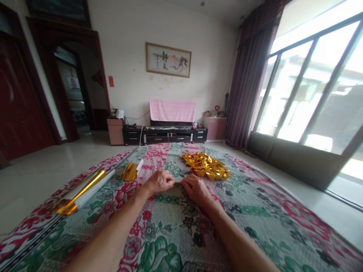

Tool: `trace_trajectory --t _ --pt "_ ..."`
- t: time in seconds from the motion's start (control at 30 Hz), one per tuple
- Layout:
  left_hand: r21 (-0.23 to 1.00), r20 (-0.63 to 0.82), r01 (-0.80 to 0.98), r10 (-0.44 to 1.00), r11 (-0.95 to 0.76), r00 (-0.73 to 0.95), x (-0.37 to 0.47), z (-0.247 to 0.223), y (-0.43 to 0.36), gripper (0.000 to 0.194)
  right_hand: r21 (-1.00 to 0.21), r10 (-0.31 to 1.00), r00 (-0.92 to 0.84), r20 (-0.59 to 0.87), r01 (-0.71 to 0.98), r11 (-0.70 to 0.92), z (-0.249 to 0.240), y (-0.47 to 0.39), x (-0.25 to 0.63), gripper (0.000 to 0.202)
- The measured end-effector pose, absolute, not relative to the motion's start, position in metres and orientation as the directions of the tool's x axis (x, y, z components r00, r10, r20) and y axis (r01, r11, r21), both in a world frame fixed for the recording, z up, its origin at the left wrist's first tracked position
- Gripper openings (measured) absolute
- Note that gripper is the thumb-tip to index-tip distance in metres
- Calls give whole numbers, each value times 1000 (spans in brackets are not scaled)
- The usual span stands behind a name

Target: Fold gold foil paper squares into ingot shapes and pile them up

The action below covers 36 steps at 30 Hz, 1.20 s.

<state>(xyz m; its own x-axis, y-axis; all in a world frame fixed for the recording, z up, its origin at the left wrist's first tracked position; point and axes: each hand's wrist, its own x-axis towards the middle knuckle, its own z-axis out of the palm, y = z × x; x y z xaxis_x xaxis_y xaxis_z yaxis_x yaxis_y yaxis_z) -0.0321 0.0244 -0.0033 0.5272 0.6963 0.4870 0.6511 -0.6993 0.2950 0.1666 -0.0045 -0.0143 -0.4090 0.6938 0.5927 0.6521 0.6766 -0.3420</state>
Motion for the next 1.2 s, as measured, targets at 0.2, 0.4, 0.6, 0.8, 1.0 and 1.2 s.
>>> trace_trajectory --t 0.2,0.4,0.6,0.8,1.0,1.2 --pt "477 410 630 789 -614 458 -26 5 18 24 -463 754 -318 575 634 620 -14 -4 167 27" --pt "549 339 612 821 -569 459 -20 6 14 26 -474 763 -313 566 634 612 -14 -4 166 27" --pt "578 348 589 823 -565 448 -17 3 15 26 -476 766 -336 548 628 616 -13 -5 165 24" --pt "555 376 616 829 -559 414 -14 1 16 24 -520 787 -311 533 613 595 -12 -7 162 24" --pt "614 310 587 845 -528 435 -15 0 18 25 -594 829 -293 476 588 549 -10 -5 162 24" --pt "780 117 496 867 -383 485 -27 0 22 34 -671 841 -334 426 507 541 -10 -4 169 29"
